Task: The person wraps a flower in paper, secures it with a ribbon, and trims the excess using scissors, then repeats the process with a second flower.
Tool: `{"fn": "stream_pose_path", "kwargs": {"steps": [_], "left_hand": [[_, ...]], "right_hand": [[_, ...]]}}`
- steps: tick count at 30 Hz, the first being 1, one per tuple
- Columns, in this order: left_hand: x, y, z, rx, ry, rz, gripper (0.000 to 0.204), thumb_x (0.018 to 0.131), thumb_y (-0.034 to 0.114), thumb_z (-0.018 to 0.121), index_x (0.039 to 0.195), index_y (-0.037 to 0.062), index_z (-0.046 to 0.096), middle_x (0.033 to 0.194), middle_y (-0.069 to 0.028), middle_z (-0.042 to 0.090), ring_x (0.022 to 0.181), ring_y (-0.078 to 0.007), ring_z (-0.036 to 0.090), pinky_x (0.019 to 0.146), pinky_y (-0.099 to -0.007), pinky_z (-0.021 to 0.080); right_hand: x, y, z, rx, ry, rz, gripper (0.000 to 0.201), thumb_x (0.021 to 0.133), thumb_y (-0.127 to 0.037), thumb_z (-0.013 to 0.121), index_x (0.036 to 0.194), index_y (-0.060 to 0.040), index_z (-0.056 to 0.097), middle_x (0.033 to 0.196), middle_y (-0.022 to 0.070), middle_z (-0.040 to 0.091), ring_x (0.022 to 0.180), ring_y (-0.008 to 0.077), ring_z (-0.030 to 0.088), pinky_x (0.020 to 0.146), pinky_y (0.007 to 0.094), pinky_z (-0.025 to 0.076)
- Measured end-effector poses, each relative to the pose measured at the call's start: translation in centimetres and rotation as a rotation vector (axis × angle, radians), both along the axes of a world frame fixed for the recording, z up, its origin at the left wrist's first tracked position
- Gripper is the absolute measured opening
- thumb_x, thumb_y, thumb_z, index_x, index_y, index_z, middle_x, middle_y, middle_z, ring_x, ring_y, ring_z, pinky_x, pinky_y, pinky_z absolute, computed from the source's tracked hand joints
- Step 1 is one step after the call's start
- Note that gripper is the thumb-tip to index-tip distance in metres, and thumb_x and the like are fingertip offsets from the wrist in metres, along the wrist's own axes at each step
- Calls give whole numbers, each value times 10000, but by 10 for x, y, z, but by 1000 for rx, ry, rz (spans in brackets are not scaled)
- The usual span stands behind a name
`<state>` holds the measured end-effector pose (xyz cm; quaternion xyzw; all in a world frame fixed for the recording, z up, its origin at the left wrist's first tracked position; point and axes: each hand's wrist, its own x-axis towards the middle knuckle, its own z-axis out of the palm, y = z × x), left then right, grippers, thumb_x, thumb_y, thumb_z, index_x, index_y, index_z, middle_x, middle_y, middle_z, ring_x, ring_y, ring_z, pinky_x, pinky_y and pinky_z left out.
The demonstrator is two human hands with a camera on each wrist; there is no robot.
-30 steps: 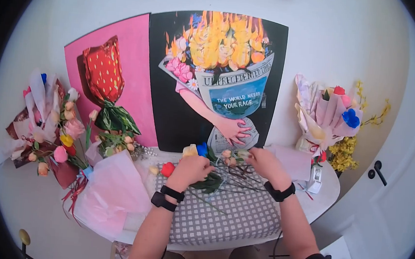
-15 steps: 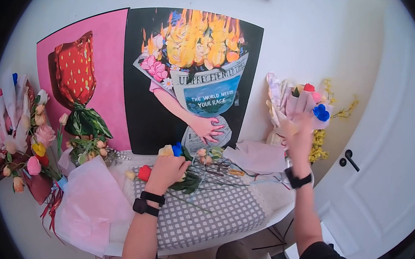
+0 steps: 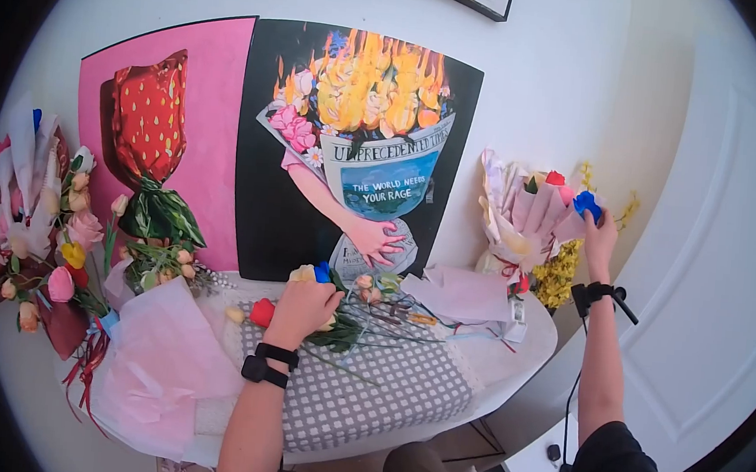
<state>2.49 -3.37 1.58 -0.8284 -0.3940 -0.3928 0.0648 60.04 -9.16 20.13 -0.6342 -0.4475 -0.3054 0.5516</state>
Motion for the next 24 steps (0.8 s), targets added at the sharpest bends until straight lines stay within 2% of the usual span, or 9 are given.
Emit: {"fn": "stream_pose_path", "kwargs": {"steps": [2,7,10,12,14,17,18,20,24], "left_hand": [[0,1,-1,-11,15,-2,353,955,314,658,732,45,705,668,-180,664,659,-373,668,632,-481,523],[1,-1,4,36,-15,-17,330,949,320,682,752,55,696,636,-169,642,629,-369,655,591,-463,518],[3,-9,15,50,-133,-67,295,946,288,697,777,46,689,611,-149,627,586,-340,641,556,-421,497],[5,-16,22,-4,-215,-97,295,961,288,684,797,43,691,614,-146,623,580,-317,637,555,-406,486],[9,-17,22,-69,-298,-125,295,975,288,672,817,39,694,616,-142,618,575,-294,632,555,-390,476],[11,-11,17,-385,-601,-469,297,1056,291,584,1050,24,712,683,-9,568,586,-72,501,516,-268,375],[11,-12,20,-388,-597,-463,297,1056,291,584,1050,24,712,683,-9,568,586,-72,501,516,-268,375],[10,-17,25,-728,-777,-709,305,1072,291,552,1024,31,704,683,45,524,558,-38,435,488,-235,292],[3,-10,21,-964,-878,-745,301,1067,271,531,924,34,650,601,66,401,511,-31,339,460,-220,231]], "right_hand": [[4,1,11,40,-70,79,365,925,-239,713,1124,62,657,803,133,639,739,209,598,694,362,484],[-24,-32,52,375,-135,57,371,971,-242,669,1209,40,631,960,126,670,872,185,617,812,323,495],[-97,-69,71,478,-46,226,358,1005,-236,638,1241,32,621,1033,85,676,935,155,609,857,308,494],[-130,-81,77,579,-74,483,354,1026,-234,618,1254,37,615,1041,44,676,918,127,595,826,280,488],[-156,-80,69,488,-50,485,386,1020,-238,629,1289,37,605,1029,36,678,893,106,590,780,251,479],[-209,-45,42,112,95,629,403,984,-247,660,1271,35,638,984,42,683,804,84,591,671,246,471],[-229,-22,28,-20,93,595,398,971,-250,668,1254,29,656,959,45,683,779,79,593,637,243,468],[-291,0,1,-276,251,775,408,941,-295,676,1209,13,692,860,50,686,682,100,612,539,258,476],[-359,76,-79,-414,533,1040,404,918,-347,680,1050,33,713,733,35,666,554,113,608,452,283,459]]}}
